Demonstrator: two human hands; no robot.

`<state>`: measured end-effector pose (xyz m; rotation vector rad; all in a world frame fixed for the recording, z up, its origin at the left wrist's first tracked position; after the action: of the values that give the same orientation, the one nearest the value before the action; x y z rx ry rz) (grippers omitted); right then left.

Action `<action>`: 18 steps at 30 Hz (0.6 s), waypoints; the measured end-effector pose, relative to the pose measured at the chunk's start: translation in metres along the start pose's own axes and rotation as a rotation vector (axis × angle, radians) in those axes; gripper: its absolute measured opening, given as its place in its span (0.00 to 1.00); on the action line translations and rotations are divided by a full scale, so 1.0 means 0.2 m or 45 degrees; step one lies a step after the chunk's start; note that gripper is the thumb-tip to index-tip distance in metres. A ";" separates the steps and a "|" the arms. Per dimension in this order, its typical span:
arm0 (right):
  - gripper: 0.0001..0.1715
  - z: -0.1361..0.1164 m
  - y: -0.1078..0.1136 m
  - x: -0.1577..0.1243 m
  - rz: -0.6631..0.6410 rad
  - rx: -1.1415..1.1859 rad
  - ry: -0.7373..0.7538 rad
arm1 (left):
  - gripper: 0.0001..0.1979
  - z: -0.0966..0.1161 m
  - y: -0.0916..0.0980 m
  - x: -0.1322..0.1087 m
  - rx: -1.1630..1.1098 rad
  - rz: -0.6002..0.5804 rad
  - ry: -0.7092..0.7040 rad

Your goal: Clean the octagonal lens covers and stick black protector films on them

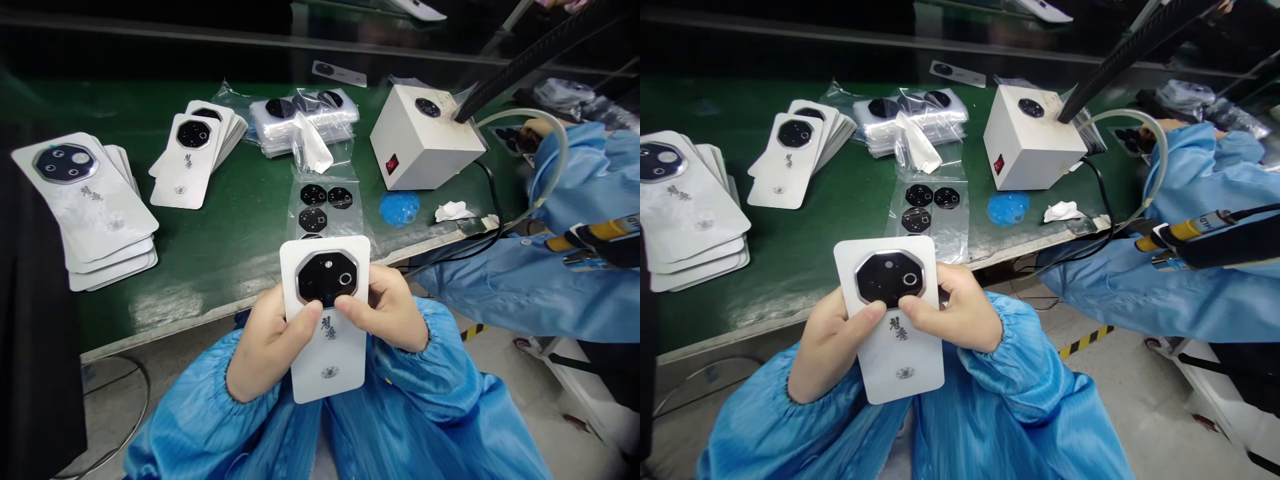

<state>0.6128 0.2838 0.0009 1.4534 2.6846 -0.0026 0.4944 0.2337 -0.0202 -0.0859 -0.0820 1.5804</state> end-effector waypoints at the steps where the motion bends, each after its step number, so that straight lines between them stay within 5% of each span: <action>1: 0.07 -0.01 0.00 0.00 0.004 -0.023 0.008 | 0.07 0.00 0.01 0.00 0.009 0.006 -0.002; 12: 0.07 -0.04 0.00 0.00 0.068 -0.039 0.039 | 0.08 -0.03 -0.02 0.00 -0.257 0.025 0.101; 18: 0.11 0.01 -0.02 -0.02 -0.050 0.298 -0.115 | 0.10 -0.05 -0.05 0.00 -0.483 0.006 0.314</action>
<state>0.6110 0.2782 -0.0006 1.4190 2.7125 -0.3876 0.5052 0.2336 -0.0283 -0.5762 -0.1875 1.5312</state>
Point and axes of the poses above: each hand's wrist, its own x-axis towards the middle knuckle, its own y-axis out of the back of the hand, z = x × y, the point moved 6 cm from there along x, towards the middle knuckle, and after that the axes turned 5 degrees about -y, right-handed, at the moved point
